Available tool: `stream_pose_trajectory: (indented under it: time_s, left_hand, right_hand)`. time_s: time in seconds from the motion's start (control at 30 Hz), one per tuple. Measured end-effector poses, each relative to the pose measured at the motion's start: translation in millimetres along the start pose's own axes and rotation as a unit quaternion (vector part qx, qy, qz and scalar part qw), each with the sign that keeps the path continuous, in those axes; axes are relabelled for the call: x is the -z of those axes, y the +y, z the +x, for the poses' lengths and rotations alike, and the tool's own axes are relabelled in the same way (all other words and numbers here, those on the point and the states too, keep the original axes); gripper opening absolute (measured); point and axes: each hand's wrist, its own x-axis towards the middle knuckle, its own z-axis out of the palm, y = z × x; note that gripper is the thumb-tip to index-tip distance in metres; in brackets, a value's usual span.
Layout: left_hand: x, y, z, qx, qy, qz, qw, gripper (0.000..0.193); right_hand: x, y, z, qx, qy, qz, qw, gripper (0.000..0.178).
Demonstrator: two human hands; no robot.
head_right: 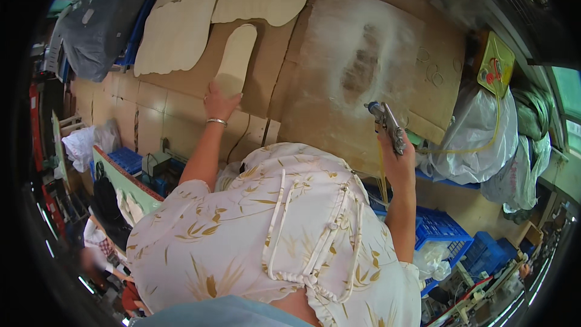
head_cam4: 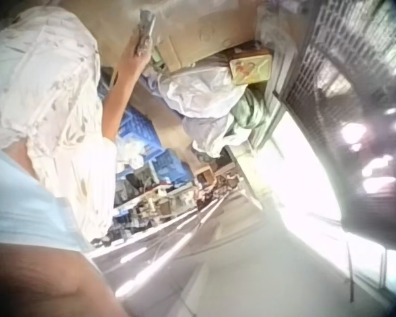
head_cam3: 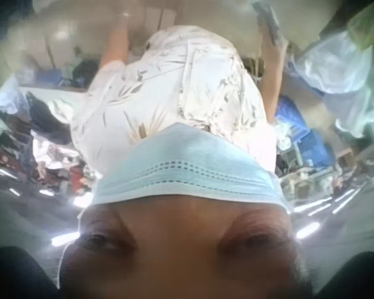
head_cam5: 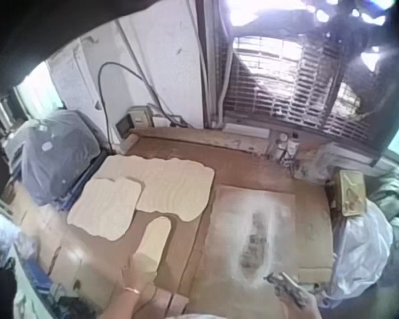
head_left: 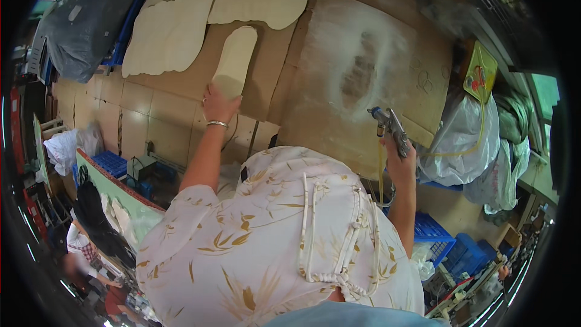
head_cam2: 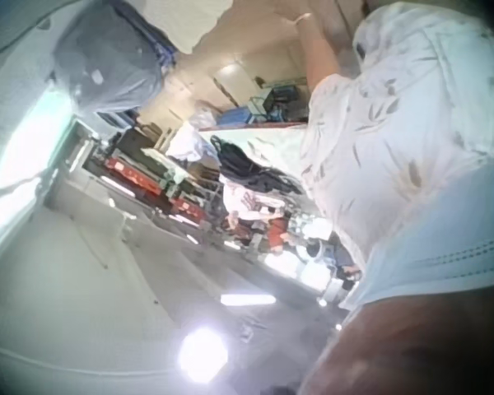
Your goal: Apply adhesive to shoe insoles using a spray gun.
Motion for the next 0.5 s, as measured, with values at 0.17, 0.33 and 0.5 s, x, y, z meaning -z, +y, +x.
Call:
stream_pose_trajectory:
  time_s: [0.17, 0.33, 0.5]
  left_hand:
    - [10.2, 12.3, -5.4, -0.095, 0.105, 0.037, 0.989, 0.087]
    - [8.9, 12.2, 7.6, -0.038, 0.001, -0.203, 0.978, 0.033]
    - [26.3, 77.6, -3.5, -0.144, -0.064, -0.422, 0.893, 0.029]
  right_hand:
    - [13.6, 1.1, -6.3, -0.045, -0.024, -0.007, 0.999, 0.019]
    - [19.4, 18.5, -7.7, -0.02, -0.01, 0.043, 0.999, 0.019]
    - [25.2, 30.2, -10.2, -0.02, -0.004, 0.055, 0.998, 0.021]
